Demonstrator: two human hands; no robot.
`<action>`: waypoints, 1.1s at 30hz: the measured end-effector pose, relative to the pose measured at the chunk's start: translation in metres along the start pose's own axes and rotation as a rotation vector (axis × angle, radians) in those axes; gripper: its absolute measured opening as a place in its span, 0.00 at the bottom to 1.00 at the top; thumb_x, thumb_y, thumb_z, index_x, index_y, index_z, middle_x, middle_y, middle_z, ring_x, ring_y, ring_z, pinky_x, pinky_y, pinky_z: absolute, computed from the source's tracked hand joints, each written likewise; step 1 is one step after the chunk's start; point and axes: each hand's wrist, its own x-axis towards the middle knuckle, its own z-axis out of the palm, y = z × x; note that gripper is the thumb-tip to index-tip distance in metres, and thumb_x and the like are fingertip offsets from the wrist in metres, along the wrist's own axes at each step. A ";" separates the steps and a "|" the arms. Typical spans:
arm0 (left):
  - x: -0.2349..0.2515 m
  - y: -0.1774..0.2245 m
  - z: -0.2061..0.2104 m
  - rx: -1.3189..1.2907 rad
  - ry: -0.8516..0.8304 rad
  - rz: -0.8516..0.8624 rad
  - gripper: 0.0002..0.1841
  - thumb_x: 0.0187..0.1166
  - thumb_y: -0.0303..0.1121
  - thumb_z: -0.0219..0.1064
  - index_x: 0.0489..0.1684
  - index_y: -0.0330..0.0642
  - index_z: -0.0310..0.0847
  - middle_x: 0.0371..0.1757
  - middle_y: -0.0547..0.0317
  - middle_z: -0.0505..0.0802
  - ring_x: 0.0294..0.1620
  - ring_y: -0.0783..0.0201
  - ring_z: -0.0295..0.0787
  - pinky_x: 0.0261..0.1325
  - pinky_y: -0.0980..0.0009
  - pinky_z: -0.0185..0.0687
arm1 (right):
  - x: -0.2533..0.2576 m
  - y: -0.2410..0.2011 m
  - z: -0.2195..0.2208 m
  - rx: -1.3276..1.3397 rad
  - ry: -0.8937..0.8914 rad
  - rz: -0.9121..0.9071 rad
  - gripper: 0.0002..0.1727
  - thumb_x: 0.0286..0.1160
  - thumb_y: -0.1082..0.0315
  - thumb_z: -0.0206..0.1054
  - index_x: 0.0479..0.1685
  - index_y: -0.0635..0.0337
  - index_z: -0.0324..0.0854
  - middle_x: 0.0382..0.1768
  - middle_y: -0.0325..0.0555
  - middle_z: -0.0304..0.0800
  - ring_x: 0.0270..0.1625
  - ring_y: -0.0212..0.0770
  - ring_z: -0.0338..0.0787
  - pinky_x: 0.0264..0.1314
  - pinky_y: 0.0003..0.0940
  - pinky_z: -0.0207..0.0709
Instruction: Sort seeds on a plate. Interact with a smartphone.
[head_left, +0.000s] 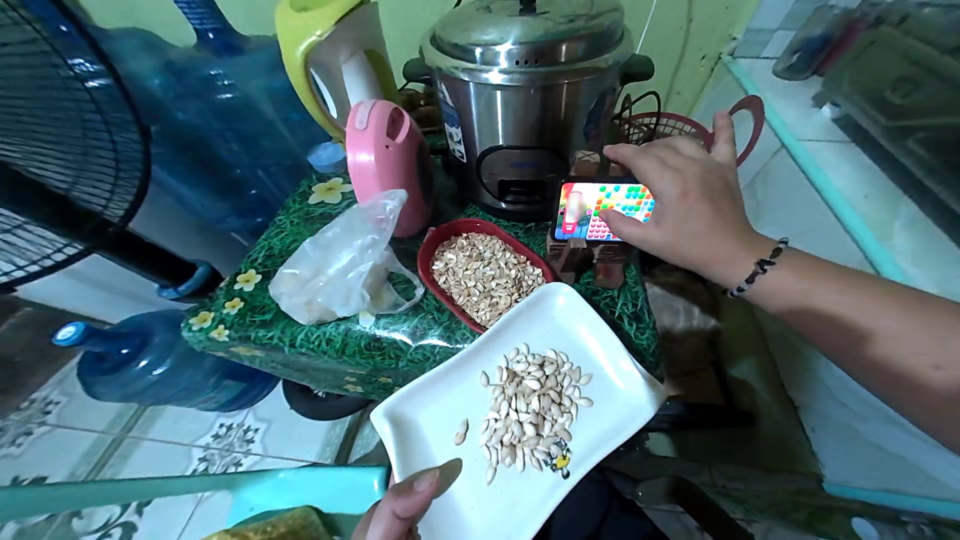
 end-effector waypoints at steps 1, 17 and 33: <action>0.000 0.000 0.000 0.000 -0.004 0.001 0.09 0.69 0.26 0.61 0.41 0.45 0.86 0.36 0.54 0.97 0.38 0.65 0.97 0.43 0.64 0.94 | 0.000 0.000 0.000 -0.005 0.000 0.003 0.34 0.75 0.47 0.66 0.80 0.51 0.76 0.62 0.52 0.91 0.73 0.62 0.83 0.81 0.87 0.35; 0.000 0.000 0.002 0.029 0.015 0.007 0.10 0.68 0.26 0.61 0.41 0.45 0.87 0.36 0.55 0.97 0.38 0.66 0.97 0.43 0.64 0.94 | -0.004 0.008 -0.003 0.036 -0.014 -0.054 0.31 0.82 0.53 0.51 0.84 0.50 0.74 0.64 0.52 0.90 0.76 0.60 0.82 0.83 0.86 0.29; 0.000 -0.001 0.001 -0.008 -0.013 0.001 0.09 0.67 0.27 0.63 0.39 0.45 0.88 0.36 0.53 0.97 0.38 0.65 0.97 0.43 0.64 0.94 | -0.006 0.006 -0.002 0.016 -0.061 -0.043 0.41 0.69 0.49 0.62 0.88 0.52 0.68 0.65 0.52 0.89 0.77 0.62 0.80 0.82 0.87 0.28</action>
